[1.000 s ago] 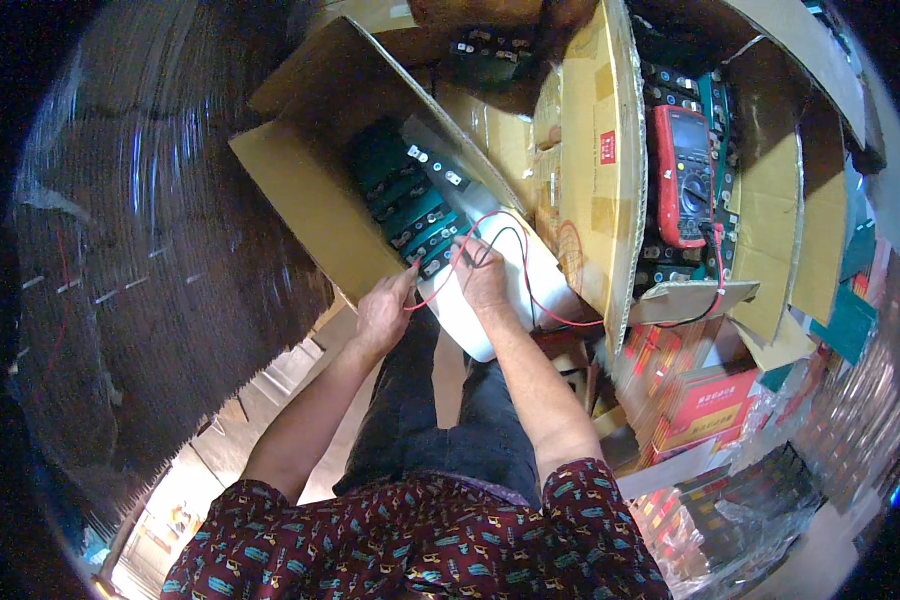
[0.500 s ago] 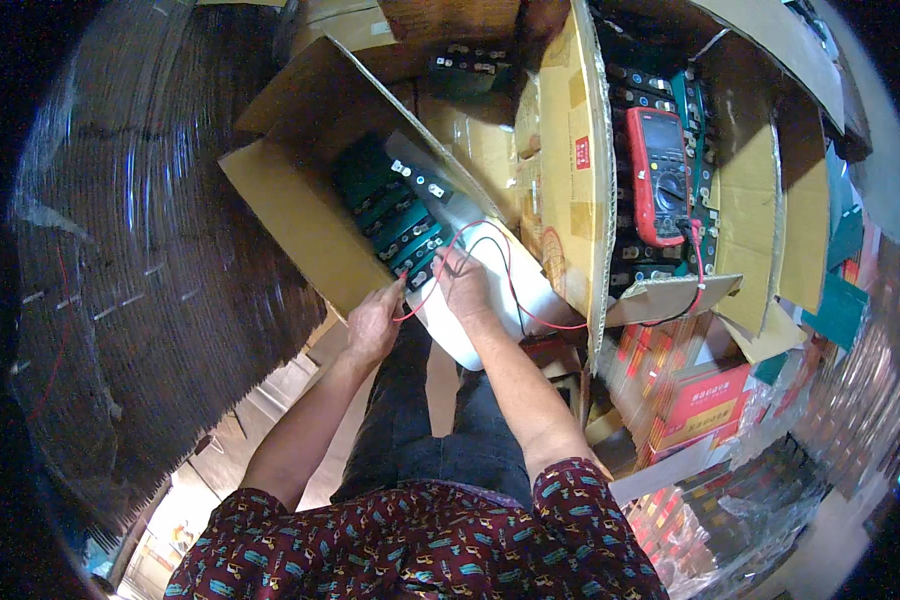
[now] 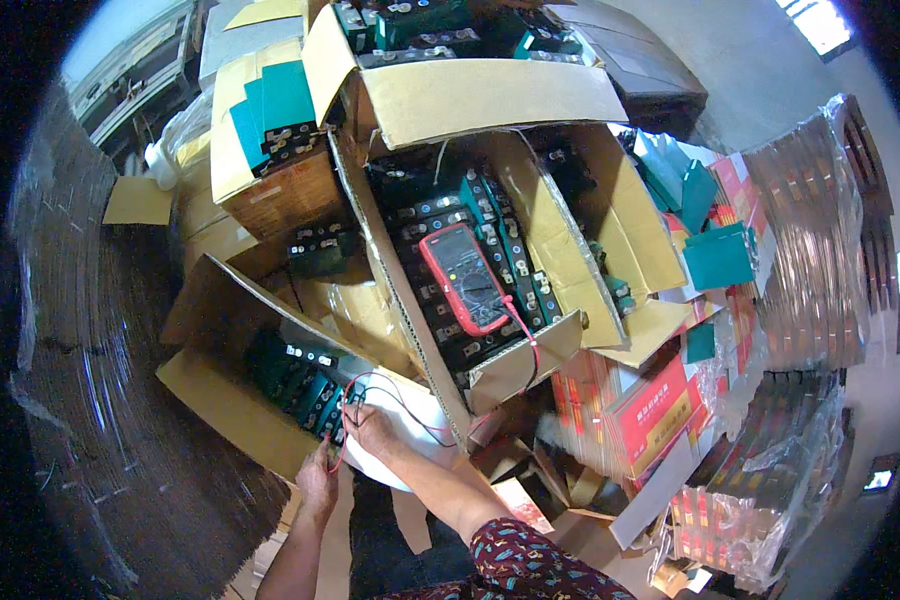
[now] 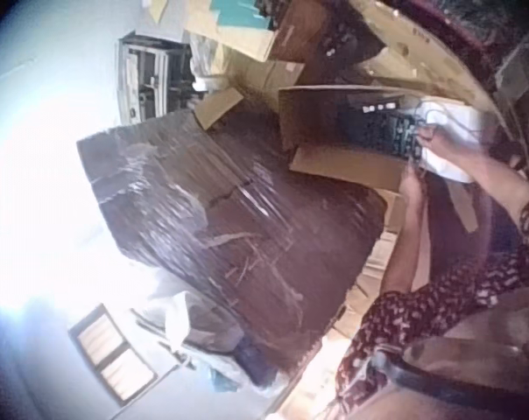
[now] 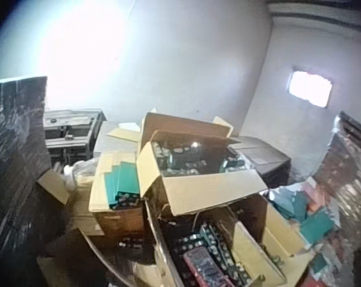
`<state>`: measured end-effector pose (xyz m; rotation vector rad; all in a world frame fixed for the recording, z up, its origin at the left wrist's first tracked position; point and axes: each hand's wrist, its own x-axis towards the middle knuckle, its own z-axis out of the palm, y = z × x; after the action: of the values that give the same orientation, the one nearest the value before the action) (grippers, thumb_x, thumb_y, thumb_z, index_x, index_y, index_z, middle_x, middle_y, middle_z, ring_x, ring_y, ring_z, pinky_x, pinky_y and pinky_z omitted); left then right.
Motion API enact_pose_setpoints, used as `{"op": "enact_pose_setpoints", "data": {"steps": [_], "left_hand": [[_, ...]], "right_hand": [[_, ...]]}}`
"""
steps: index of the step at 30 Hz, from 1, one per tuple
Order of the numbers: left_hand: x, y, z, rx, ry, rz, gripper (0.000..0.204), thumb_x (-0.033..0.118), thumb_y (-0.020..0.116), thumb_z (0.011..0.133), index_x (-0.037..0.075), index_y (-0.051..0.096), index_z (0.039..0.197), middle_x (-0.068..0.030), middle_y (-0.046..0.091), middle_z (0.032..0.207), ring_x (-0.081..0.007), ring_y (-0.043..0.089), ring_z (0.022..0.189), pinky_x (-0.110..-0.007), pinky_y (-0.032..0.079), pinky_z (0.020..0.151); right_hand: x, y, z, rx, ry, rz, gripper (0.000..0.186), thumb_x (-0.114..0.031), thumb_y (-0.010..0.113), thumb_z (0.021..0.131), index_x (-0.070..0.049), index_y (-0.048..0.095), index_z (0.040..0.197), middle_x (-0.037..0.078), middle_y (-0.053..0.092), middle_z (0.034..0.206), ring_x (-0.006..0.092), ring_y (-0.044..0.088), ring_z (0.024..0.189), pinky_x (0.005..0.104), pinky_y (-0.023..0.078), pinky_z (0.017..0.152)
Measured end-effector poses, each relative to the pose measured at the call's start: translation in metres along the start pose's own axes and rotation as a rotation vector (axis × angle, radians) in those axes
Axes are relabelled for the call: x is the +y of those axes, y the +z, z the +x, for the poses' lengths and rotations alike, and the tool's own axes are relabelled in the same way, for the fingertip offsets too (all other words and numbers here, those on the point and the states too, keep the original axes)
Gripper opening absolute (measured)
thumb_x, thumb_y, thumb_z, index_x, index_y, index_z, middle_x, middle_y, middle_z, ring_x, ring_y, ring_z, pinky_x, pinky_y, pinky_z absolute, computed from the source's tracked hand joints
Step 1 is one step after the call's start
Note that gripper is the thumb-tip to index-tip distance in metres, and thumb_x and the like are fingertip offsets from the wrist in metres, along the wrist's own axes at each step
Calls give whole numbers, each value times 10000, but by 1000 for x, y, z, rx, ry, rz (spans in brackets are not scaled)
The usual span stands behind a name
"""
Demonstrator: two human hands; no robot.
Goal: The person tests multiple small electronic modules using a multimeter. They connect the multimeter probes to terminals on each module, observe the readings, and then place the tested modules into a separate box. The process is repeated for several modules.
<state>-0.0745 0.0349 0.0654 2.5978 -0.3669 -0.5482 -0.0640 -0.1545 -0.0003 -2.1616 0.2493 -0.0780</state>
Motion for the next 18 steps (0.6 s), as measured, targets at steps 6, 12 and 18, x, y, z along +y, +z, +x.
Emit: {"op": "enact_pose_setpoints", "data": {"steps": [6,12,18], "left_hand": [[-5,-4,-1,-5,-18,-8,373,100,634,964,53,674,1332,-202,727,988,-393,691,931,-526,560,790],[-4,-5,1,-45,-50,-10,404,100,645,950,57,667,1351,-195,721,979,-384,694,928,-518,560,793],[-5,2,0,-47,-60,-9,430,111,650,953,94,660,1382,-194,717,968,-387,693,935,-520,559,804]], "right_hand": [[-5,1,-1,-97,58,-20,201,-186,741,939,-52,737,1089,176,748,1007,388,728,908,465,599,805],[-2,4,-3,-59,18,-17,207,-205,733,948,-64,741,1100,170,749,995,390,727,906,472,596,800],[-4,-1,-2,-6,27,0,181,-202,723,953,-103,726,1104,167,734,908,386,725,858,482,584,743]]}}
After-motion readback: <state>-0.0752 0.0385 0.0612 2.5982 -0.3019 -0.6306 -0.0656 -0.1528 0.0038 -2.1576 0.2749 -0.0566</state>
